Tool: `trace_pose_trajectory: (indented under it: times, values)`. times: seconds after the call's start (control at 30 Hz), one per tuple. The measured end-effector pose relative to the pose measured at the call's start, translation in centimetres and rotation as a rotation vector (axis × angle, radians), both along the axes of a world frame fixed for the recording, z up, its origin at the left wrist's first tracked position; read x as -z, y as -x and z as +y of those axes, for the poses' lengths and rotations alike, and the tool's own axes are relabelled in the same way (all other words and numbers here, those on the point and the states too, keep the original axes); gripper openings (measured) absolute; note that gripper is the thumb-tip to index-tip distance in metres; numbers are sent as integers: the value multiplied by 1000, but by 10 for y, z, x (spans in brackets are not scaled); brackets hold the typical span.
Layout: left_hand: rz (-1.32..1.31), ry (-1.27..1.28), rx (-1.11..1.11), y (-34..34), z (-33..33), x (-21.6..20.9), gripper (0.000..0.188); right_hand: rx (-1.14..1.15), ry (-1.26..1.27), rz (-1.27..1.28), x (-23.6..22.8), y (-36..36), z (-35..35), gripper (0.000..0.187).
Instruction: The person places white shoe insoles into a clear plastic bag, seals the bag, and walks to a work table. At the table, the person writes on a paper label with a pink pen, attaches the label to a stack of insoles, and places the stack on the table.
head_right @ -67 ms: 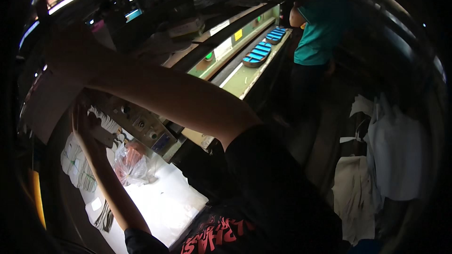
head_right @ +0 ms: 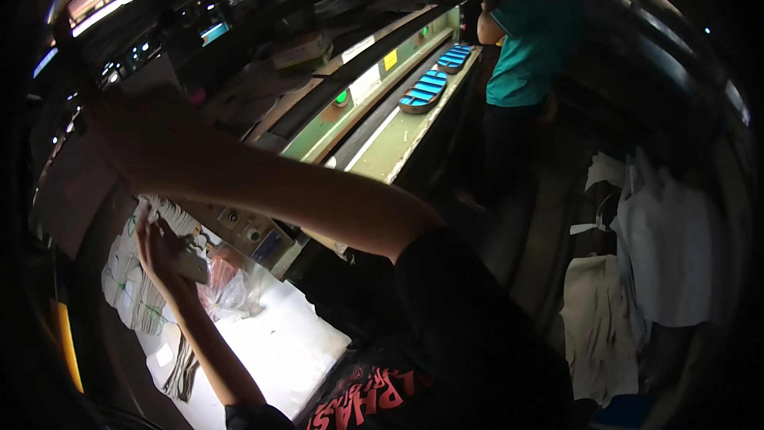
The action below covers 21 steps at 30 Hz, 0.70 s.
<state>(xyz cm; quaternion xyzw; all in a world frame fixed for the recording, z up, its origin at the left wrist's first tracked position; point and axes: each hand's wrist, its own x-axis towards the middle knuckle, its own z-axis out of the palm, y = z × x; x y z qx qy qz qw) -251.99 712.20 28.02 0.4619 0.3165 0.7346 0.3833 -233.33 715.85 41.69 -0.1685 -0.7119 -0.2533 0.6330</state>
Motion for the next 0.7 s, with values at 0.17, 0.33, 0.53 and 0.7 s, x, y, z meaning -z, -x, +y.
trace_pose_trajectory:
  times: [0.17,0.33,0.53,0.7]
  values:
    - [-448,462,352,19,-77,203,30,-424,1163,-224,232,-70,-91,19]
    - [-1034,957,121,-3,-156,339,31,-439,2048,-448,416,-50,-186,52]
    - [-500,785,315,-10,-181,371,52,-487,2038,-254,478,-32,-205,41]
    - [-495,896,262,-13,-177,357,33,-503,2010,-267,497,-36,-183,41]
